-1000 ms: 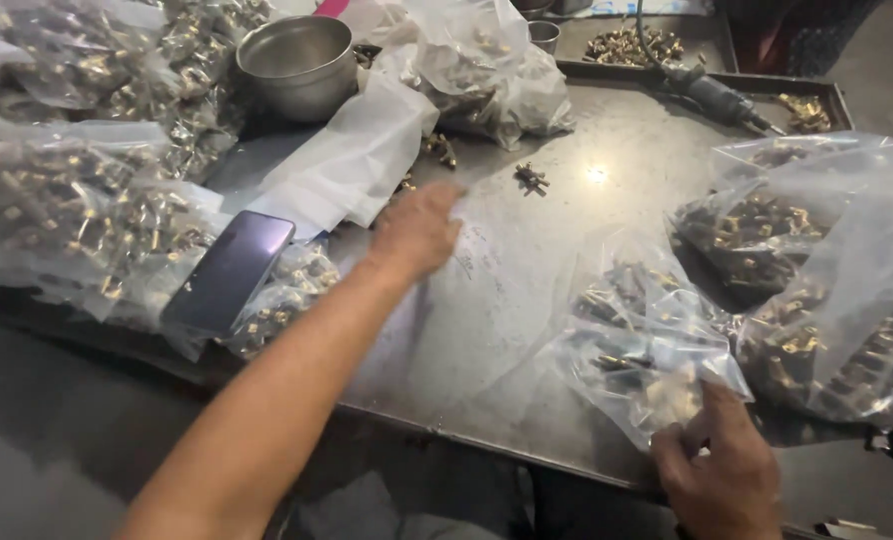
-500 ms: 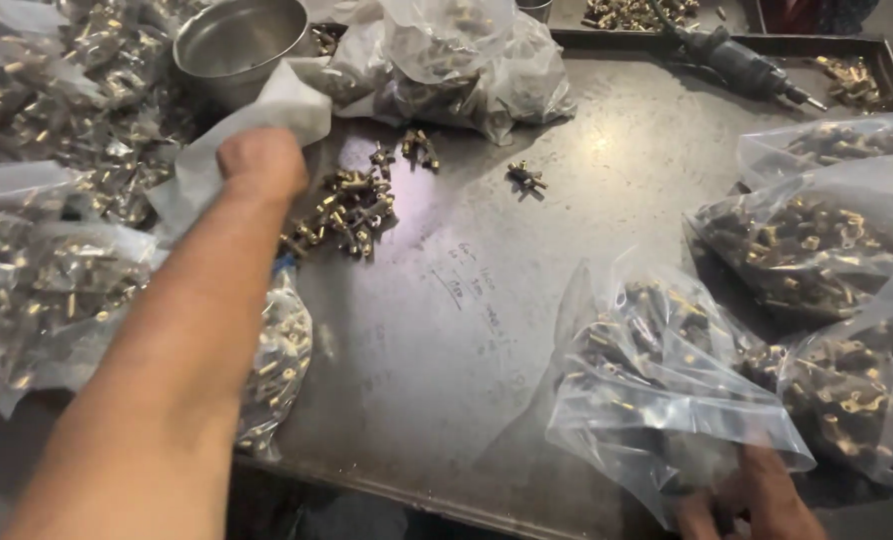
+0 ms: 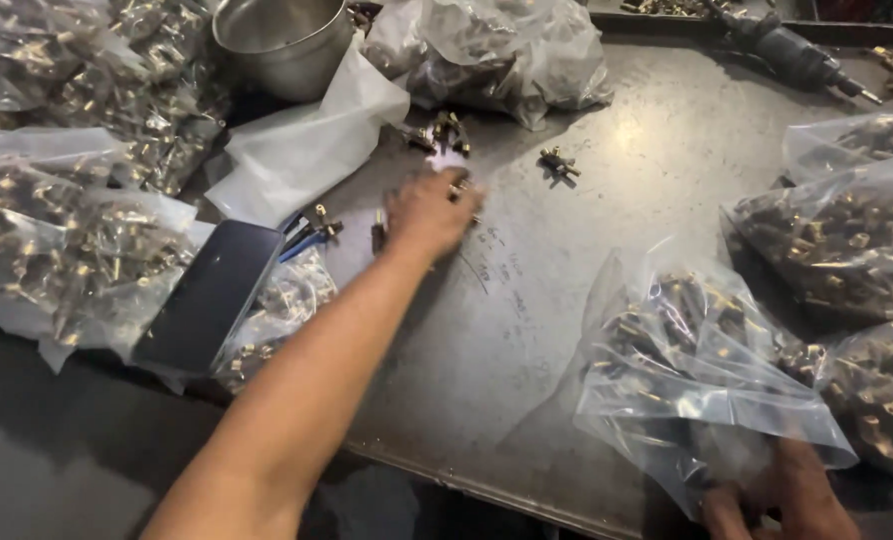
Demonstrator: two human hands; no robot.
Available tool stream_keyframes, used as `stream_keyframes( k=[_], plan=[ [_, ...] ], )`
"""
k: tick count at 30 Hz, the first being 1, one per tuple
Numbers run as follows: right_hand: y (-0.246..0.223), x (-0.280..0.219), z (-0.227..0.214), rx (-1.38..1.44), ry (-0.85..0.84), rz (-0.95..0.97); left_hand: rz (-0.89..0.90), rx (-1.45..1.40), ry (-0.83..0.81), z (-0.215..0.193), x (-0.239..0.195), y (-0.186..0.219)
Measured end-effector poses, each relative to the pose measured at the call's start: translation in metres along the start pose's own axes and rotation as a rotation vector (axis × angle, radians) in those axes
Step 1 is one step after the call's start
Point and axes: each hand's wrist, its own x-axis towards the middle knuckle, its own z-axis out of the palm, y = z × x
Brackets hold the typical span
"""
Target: The person sorts brass fittings on a metal table and puts them into plastic bags, then seals the bags by hand.
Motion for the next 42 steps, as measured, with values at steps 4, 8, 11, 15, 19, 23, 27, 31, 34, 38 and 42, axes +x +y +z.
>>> stream_keyframes(
  k=[4,8,11,15,19,23,27,31,34,38,42],
  plan=[
    [-0.015,0.046,0.0,0.002,0.018,-0.018,0.157,-0.091,-0.088,-0.014,-0.029,0.02],
    [0.014,0.036,0.002,-0.016,-0.021,0.121,0.011,0.282,0.019,-0.042,-0.014,-0.016],
    [0.023,0.037,0.004,-0.016,-0.069,0.226,-0.183,0.404,-0.078,-0.047,0.008,-0.06],
    [0.02,0.041,-0.002,0.008,-0.139,0.143,-0.131,0.376,-0.057,-0.044,-0.003,-0.053],
    [-0.006,0.055,-0.004,0.019,-0.167,0.097,-0.074,0.215,-0.091,-0.063,-0.052,0.003],
    [-0.06,0.069,-0.014,-0.018,-0.057,-0.003,0.132,0.035,-0.058,-0.059,-0.09,0.025],
    [-0.078,0.073,-0.017,-0.145,-0.136,0.374,0.25,0.01,0.092,-0.035,-0.128,0.015],
    [-0.086,0.077,-0.019,-0.119,-0.125,0.299,0.278,-0.03,0.09,-0.045,-0.177,0.014],
    [-0.092,0.075,-0.019,-0.159,-0.142,0.327,0.315,-0.179,0.029,-0.067,-0.199,0.006],
    [-0.098,0.076,-0.024,-0.175,-0.101,0.239,0.333,-0.137,0.097,-0.082,-0.217,-0.014],
    [-0.097,0.075,-0.024,-0.18,-0.121,0.265,0.295,-0.049,0.149,-0.086,-0.231,-0.027]
  ],
)
